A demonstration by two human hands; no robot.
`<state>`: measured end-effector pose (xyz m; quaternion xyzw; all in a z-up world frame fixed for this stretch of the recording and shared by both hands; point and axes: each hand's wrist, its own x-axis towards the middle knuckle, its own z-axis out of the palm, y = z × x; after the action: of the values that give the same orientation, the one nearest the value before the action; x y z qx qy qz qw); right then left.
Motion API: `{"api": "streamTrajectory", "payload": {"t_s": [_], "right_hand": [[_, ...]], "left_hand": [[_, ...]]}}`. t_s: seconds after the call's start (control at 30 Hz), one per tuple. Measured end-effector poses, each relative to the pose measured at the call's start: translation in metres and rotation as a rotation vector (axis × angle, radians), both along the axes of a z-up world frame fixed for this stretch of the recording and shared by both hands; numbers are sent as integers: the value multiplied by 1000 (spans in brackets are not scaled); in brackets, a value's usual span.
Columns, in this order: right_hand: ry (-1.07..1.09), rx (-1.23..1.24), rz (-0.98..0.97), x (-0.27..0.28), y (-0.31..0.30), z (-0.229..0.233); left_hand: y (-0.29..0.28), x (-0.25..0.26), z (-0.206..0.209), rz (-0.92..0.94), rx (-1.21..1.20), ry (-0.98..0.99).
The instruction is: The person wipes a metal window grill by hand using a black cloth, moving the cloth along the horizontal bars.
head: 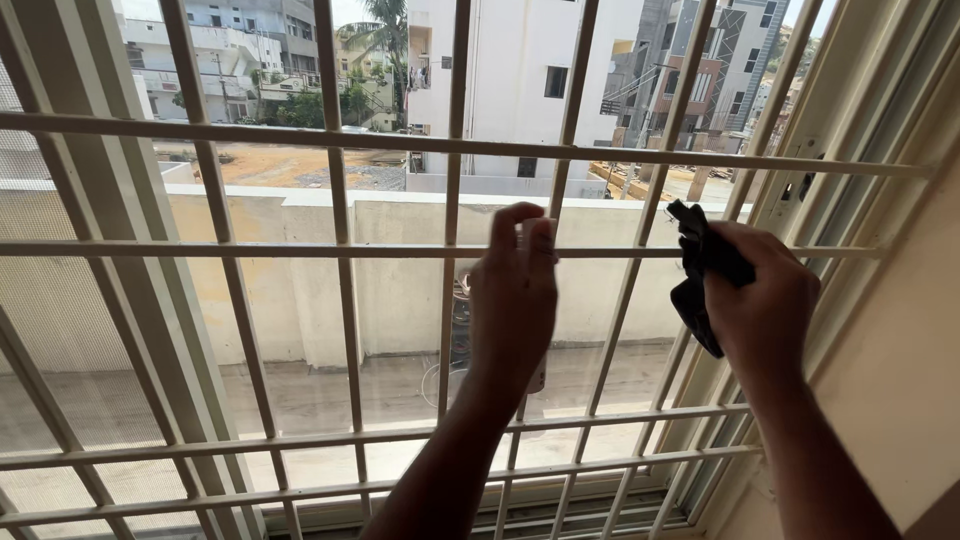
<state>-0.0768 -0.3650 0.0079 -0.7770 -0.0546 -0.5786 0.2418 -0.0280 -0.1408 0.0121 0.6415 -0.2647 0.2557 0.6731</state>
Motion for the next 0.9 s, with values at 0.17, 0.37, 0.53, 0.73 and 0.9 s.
{"api": "streamTrajectory", "payload": {"t_s": [0.17, 0.37, 0.53, 0.73, 0.9], "right_hand": [[160, -314, -34, 19, -10, 10], [434, -184, -132, 15, -35, 24], [246, -350, -89, 32, -21, 14], [372, -197, -91, 26, -46, 24], [218, -268, -43, 39, -28, 7]], "left_hand": [[-45, -14, 6, -2, 103, -92], [-74, -3, 8, 78, 10, -165], [-88, -6, 10, 165, -18, -132], [-91, -4, 8, 181, 48, -84], [-101, -2, 5, 257, 29, -233]]}}
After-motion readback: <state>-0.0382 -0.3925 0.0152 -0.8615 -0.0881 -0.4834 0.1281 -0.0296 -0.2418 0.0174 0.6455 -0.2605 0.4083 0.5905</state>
